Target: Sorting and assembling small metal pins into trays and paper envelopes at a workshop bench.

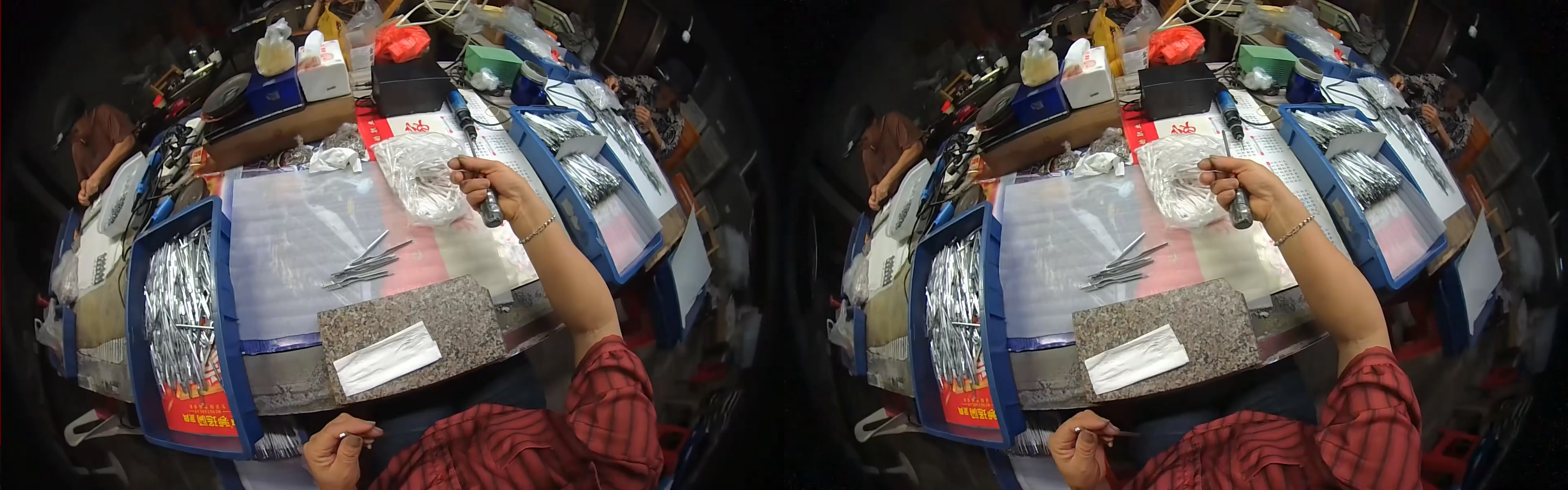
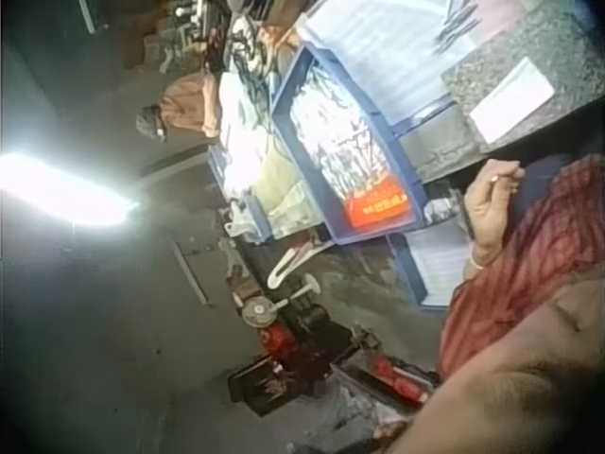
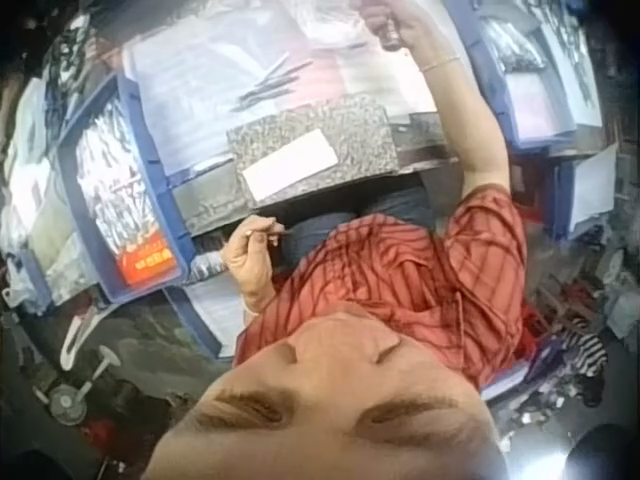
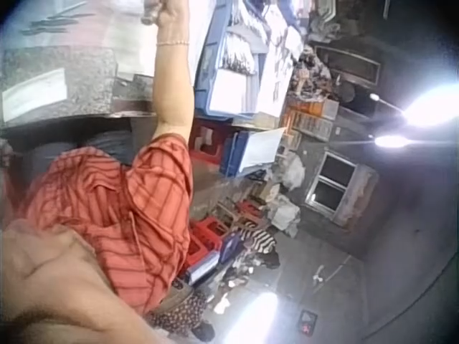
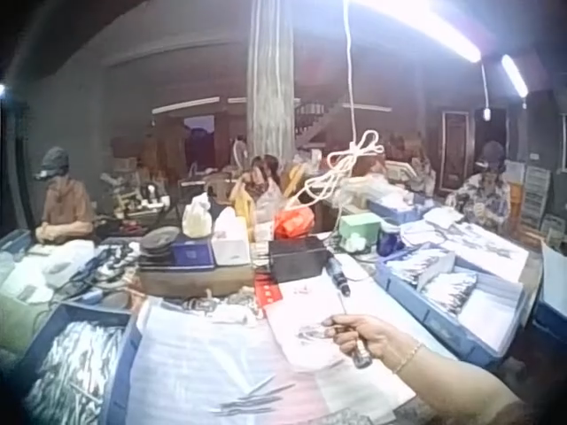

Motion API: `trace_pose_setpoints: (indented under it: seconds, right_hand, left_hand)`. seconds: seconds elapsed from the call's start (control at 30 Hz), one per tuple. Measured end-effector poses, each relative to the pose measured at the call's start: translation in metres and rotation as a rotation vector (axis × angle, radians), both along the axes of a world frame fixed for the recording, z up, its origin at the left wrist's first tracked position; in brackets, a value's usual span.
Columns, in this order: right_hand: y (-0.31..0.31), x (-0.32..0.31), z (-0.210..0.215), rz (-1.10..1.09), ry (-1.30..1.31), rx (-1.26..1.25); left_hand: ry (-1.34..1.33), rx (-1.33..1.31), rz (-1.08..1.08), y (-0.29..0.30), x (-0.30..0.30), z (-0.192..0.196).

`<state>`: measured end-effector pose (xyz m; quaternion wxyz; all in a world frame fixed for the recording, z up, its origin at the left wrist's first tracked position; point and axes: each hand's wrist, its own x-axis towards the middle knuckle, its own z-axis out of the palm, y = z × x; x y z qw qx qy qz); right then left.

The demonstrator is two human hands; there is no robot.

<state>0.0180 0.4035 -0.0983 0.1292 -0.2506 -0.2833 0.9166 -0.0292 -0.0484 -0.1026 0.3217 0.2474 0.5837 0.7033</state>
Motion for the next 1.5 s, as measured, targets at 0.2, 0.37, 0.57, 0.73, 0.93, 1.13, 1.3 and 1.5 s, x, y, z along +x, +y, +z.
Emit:
trace_pose_setpoints:
  seconds: [0.2,0.37,0.57,0.73,0.93,1.13,1.3,1.5]
  right_hand:
    - [-0.019,-0.016,0.004,-0.019,-0.322,0.848]
    - [-0.02,-0.029,0.001,0.115,-0.538,1.316]
    - [-0.021,-0.01,0.017,0.026,-0.019,0.322]
    - [-0.081,0.01,0.015,0.066,0.151,0.016]
    - [-0.151,0.038,0.021,0.111,0.093,0.005]
    - [-0.178,0.05,0.006,0.184,0.371,-0.235]
    - [-0.179,0.053,0.012,0.212,0.336,-0.186]
    - [-0.119,0.037,0.049,-0.101,-0.011,0.872]
  left_hand:
    - [-0.121,0.029,-0.035,0.005,0.0,0.0]
    - [-0.069,0.002,-0.068,0.003,0.002,-0.002]
    - [0.018,0.006,-0.133,0.007,0.008,-0.004]
    - [-0.045,-0.021,-0.338,0.05,0.022,0.002]
    - [-0.322,-0.005,-0.367,0.118,0.028,-0.007]
    - [-0.528,0.155,-0.382,0.132,0.041,-0.008]
    - [-0.404,0.224,-0.296,0.137,0.05,-0.025]
    - [-0.32,0.105,-0.387,0.074,0.015,-0.009]
